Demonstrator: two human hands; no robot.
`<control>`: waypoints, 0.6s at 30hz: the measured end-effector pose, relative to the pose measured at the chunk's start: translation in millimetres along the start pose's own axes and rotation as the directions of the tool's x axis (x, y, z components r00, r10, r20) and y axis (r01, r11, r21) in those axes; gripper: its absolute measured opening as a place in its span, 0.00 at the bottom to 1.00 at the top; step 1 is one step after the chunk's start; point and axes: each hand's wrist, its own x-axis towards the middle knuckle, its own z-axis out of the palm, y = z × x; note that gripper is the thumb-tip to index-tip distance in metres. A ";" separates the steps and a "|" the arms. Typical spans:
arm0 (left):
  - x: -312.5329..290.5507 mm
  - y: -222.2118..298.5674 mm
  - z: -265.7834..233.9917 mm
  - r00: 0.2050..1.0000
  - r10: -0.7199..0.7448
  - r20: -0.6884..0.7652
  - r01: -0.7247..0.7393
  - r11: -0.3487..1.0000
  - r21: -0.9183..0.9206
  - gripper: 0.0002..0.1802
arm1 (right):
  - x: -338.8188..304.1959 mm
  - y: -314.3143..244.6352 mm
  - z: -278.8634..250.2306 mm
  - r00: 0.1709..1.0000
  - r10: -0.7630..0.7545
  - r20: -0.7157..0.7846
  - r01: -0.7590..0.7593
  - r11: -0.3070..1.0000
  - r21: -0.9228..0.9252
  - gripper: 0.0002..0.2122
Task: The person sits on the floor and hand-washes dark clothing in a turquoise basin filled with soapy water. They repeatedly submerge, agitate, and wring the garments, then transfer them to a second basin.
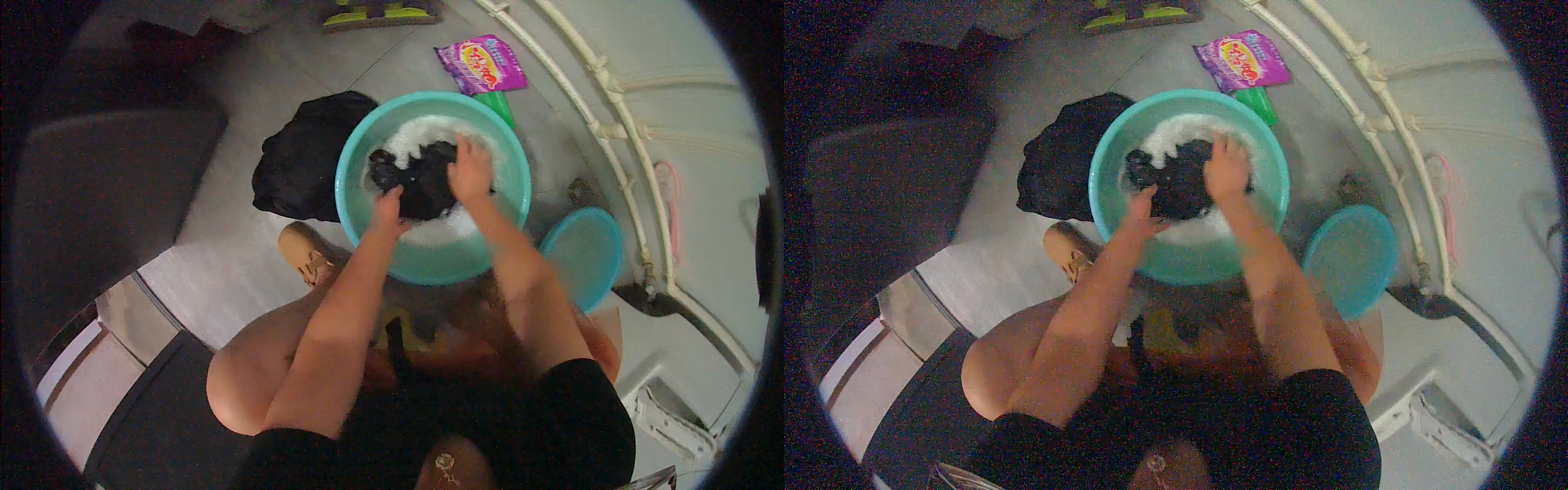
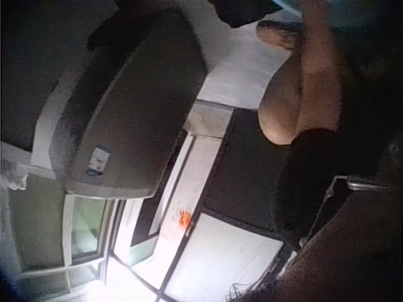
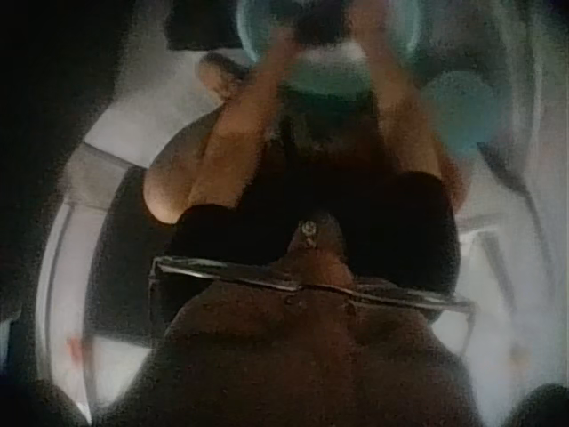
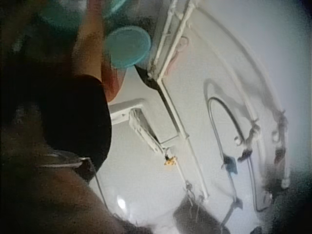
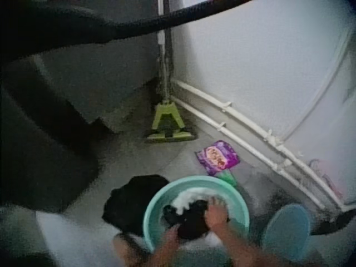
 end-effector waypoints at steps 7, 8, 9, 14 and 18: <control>29.7 9.5 -4.7 0.891 0.430 -0.143 -0.379 0.880 0.285 0.30 | -79.9 -79.3 18.5 0.993 0.034 0.116 -0.035 0.999 0.005 0.33; -2.7 10.0 22.7 0.890 0.438 -0.125 -0.382 0.866 0.322 0.27 | -87.5 -61.1 11.8 0.985 0.085 0.148 -0.085 0.996 -0.007 0.32; -41.1 14.6 45.8 0.885 0.452 -0.113 -0.389 0.850 0.355 0.24 | -93.6 -47.8 3.8 0.976 0.125 0.175 -0.125 0.992 -0.013 0.32; -65.5 37.5 29.7 0.874 0.455 0.172 -0.486 0.801 0.351 0.32 | -102.1 -50.8 -12.7 0.968 0.072 0.239 -0.108 0.984 0.141 0.25; -86.8 56.1 2.2 0.665 0.442 0.603 -0.430 -0.433 0.792 0.24 | -107.5 -11.3 -20.1 0.974 -0.057 0.219 0.014 0.982 0.190 0.24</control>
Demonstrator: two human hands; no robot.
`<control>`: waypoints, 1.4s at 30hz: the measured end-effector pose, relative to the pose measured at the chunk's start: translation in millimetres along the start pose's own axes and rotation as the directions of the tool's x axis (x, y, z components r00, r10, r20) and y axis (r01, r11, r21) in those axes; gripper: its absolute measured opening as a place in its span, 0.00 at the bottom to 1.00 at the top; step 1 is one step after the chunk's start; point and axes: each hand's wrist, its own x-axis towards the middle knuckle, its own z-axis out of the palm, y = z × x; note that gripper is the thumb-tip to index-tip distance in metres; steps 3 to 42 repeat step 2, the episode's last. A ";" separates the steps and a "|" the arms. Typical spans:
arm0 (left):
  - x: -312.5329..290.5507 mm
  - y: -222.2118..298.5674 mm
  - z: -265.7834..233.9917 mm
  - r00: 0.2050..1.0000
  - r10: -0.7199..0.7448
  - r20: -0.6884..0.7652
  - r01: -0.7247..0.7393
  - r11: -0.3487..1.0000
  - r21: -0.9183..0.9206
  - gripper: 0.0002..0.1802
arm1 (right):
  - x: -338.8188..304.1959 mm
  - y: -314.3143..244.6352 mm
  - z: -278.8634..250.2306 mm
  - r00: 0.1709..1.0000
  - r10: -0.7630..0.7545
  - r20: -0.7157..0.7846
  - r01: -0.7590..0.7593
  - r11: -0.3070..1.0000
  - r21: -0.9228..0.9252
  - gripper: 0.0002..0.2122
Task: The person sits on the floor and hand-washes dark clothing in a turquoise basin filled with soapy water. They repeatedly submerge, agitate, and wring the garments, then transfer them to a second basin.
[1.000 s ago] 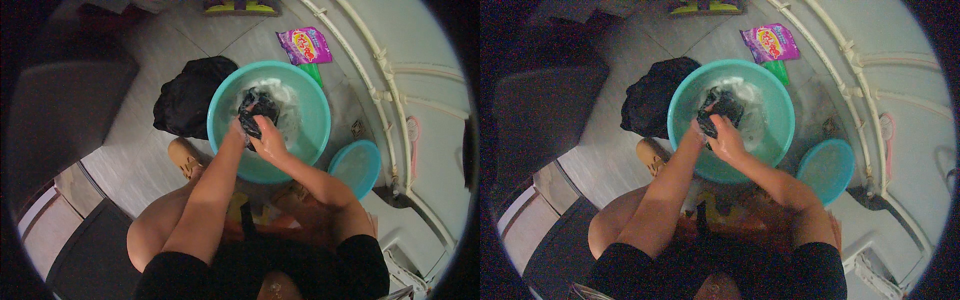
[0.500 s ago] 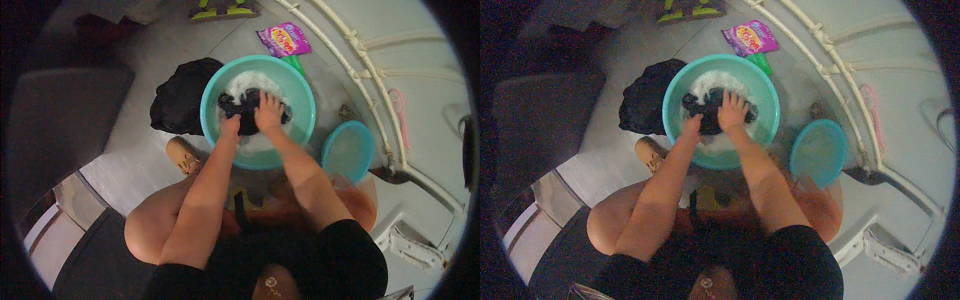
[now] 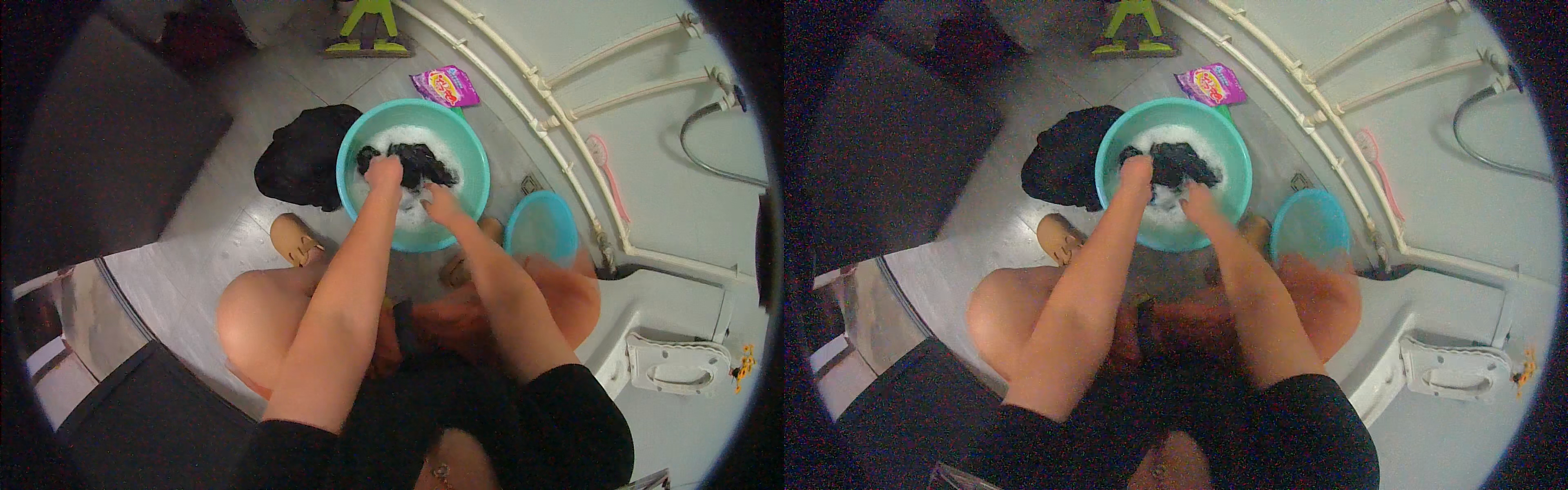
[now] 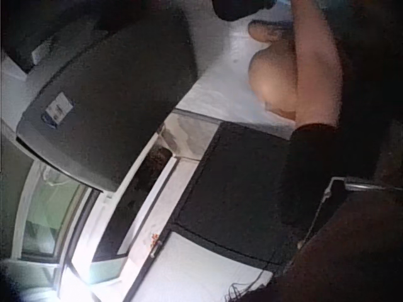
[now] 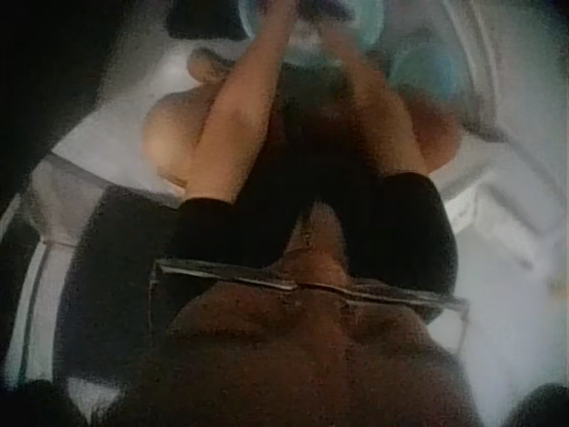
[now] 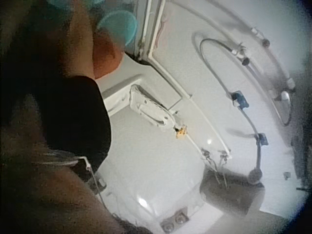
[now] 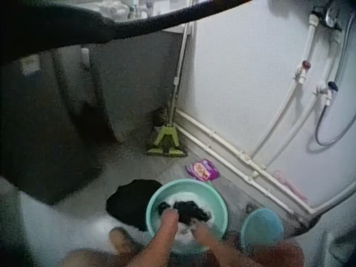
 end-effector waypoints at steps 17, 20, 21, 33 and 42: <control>3.2 -16.3 10.4 0.998 -0.068 -0.012 0.067 0.997 -0.037 0.24 | 7.9 17.7 5.8 1.000 -0.020 -0.016 0.020 1.000 -0.013 0.26; 3.2 -16.3 10.4 0.998 -0.068 -0.012 0.067 0.997 -0.037 0.24 | 7.9 17.7 5.8 1.000 -0.020 -0.016 0.020 1.000 -0.013 0.26; 3.2 -16.3 10.4 0.998 -0.068 -0.012 0.067 0.997 -0.037 0.24 | 7.9 17.7 5.8 1.000 -0.020 -0.016 0.020 1.000 -0.013 0.26; 3.2 -16.3 10.4 0.998 -0.068 -0.012 0.067 0.997 -0.037 0.24 | 7.9 17.7 5.8 1.000 -0.020 -0.016 0.020 1.000 -0.013 0.26; 3.2 -16.3 10.4 0.998 -0.068 -0.012 0.067 0.997 -0.037 0.24 | 7.9 17.7 5.8 1.000 -0.020 -0.016 0.020 1.000 -0.013 0.26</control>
